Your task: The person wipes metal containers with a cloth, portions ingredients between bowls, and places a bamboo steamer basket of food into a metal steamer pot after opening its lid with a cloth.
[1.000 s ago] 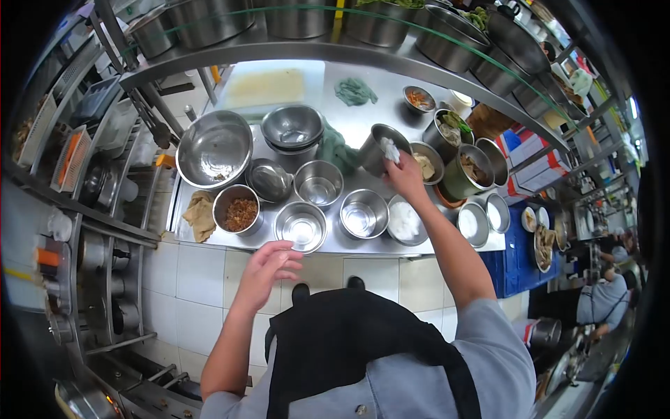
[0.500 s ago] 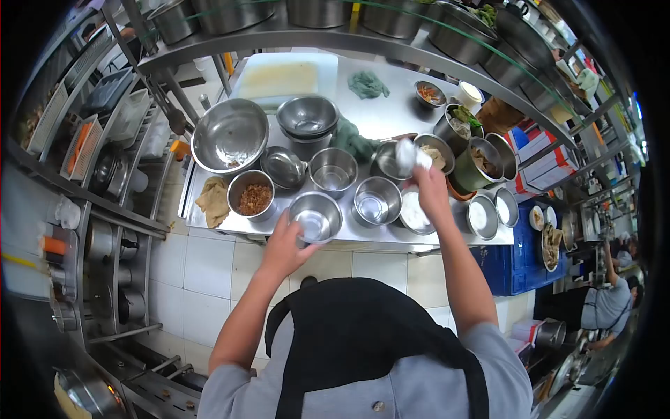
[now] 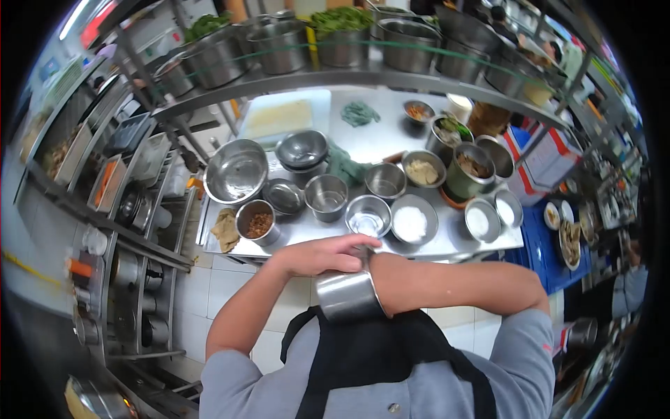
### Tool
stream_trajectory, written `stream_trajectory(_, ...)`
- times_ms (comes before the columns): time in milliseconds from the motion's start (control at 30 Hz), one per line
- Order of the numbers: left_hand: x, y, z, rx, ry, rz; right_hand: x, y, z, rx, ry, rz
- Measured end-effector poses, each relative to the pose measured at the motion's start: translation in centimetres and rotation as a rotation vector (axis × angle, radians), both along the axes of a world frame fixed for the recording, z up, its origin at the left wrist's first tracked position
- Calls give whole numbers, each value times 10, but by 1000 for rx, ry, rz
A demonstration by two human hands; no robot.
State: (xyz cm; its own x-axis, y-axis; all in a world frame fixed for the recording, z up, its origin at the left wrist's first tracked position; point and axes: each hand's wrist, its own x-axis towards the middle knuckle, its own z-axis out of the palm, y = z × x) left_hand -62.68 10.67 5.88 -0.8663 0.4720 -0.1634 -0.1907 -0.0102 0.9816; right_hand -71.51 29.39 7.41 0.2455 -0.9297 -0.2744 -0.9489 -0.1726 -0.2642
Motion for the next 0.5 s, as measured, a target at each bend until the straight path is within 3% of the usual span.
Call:
stream_trajectory(133, -9, 5, -3, -3, -23, -117, -3, 4, -29, 111, -596, -363)
stream_trajectory(200, -12, 9, -2, -90, -28, -164, 8, 9, -43, 161, -703, -714)
stream_trajectory(267, -9, 14, 10, -14, -17, -176, 22, 5, -58, 288, -637, -1207)
stream_trajectory(333, -13, 14, 14, -177, 30, -224, 3, 15, -38, 118, -552, -616)
stream_trajectory(367, -12, 13, 11, -195, 85, -222, -5, 19, -25, 1, -409, 7)
stream_trajectory(400, -15, 12, 11, -210, 144, -212, 4, 14, 21, 317, -433, -190)
stream_trajectory(467, -16, 15, 22, -93, 180, -241, 7, 12, -18, 201, -854, -336)
stream_trajectory(500, -19, 14, 19, -15, 100, -267, 15, 11, -19, 184, -845, -348)
